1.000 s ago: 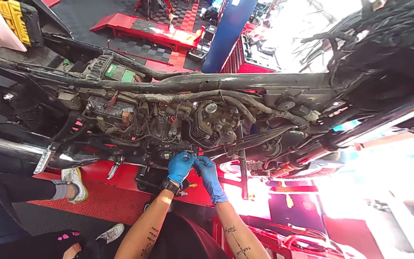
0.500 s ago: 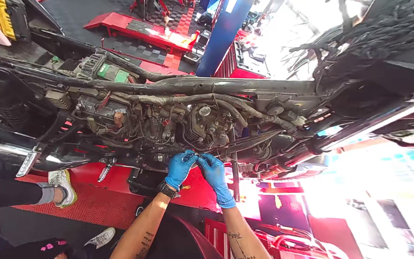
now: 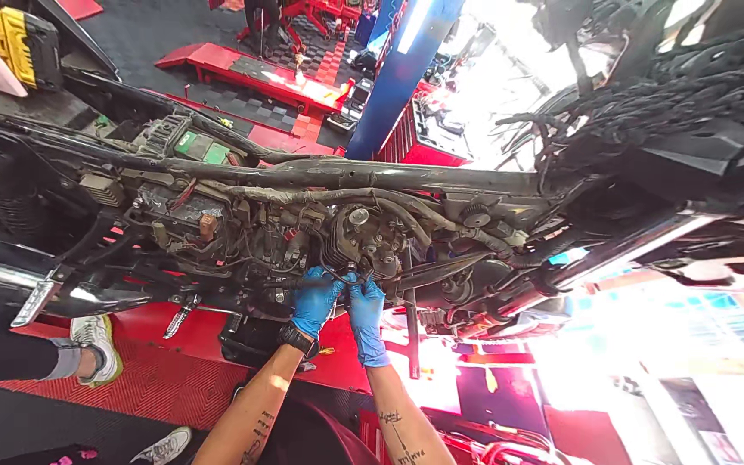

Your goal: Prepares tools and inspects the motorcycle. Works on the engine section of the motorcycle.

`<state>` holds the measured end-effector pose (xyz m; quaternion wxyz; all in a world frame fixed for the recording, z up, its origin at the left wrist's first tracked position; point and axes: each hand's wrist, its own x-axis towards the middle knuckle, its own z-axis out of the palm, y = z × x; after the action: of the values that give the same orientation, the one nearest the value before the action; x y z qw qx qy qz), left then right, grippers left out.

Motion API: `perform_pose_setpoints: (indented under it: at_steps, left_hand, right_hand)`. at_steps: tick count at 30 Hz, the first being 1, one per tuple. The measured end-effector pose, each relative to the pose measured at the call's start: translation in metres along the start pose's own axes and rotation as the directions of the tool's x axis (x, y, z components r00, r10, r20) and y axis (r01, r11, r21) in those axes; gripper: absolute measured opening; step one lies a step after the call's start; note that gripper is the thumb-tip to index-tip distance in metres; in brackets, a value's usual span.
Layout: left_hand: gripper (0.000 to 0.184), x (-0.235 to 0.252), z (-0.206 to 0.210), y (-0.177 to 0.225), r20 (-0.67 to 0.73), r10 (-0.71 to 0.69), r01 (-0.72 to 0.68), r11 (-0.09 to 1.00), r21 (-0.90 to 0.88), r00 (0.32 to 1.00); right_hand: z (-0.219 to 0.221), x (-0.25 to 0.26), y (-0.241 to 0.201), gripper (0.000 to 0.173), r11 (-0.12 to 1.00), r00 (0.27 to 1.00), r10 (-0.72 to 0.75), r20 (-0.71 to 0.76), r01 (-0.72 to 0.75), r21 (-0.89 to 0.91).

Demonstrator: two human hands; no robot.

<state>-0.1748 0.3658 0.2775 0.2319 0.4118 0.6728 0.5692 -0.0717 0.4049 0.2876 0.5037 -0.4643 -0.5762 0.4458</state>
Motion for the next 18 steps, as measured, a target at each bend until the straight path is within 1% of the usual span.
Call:
perform_pose_setpoints:
  at_steps: [2,4,5,7,9,12,14,16,18]
  left_hand:
    - [0.050,0.002,0.002,-0.001,-0.009,-0.014,0.014,1.000,0.008,1.000]
    - [0.053,0.004,0.007,0.000,-0.047,-0.018,0.018,1.000,0.019,0.999]
    - [0.052,0.005,0.010,0.000,-0.075,-0.022,0.023,1.000,0.016,0.997]
    - [0.050,0.009,0.015,0.000,-0.124,-0.061,0.061,0.998,-0.003,0.990]
    - [0.047,0.013,0.017,-0.002,-0.148,-0.075,0.071,0.997,-0.031,0.986]
    - [0.044,0.011,0.018,-0.005,-0.169,-0.050,0.037,0.996,-0.076,0.984]
    - [0.048,0.011,0.021,-0.007,-0.167,-0.040,0.025,0.995,-0.095,0.985]
    - [0.055,0.011,0.026,-0.011,-0.195,-0.008,-0.007,0.997,-0.077,0.981]
    - [0.057,0.011,0.029,-0.013,-0.252,0.037,-0.050,0.998,-0.049,0.967]
  right_hand:
    - [0.003,0.000,0.002,0.012,1.000,1.000,0.004,-0.017,-0.004,-0.027]
    - [0.001,-0.002,-0.001,0.013,0.999,1.000,0.025,0.010,-0.025,-0.033]
    - [-0.002,-0.003,-0.002,0.012,0.998,0.997,0.051,0.058,-0.049,-0.024]
    - [-0.017,-0.002,-0.004,0.012,0.992,0.966,0.130,0.223,-0.128,-0.023]
    - [-0.038,0.006,-0.008,0.014,0.974,0.894,0.224,0.389,-0.196,-0.111]
    - [-0.067,0.027,-0.023,0.013,0.938,0.761,0.328,0.559,-0.191,-0.291]
    - [-0.076,0.041,-0.030,0.014,0.921,0.654,0.385,0.651,-0.222,-0.322]
    - [-0.081,0.049,-0.036,0.018,0.907,0.559,0.421,0.714,-0.267,-0.326]
    - [-0.081,0.051,-0.043,0.028,0.894,0.498,0.439,0.748,-0.326,-0.308]
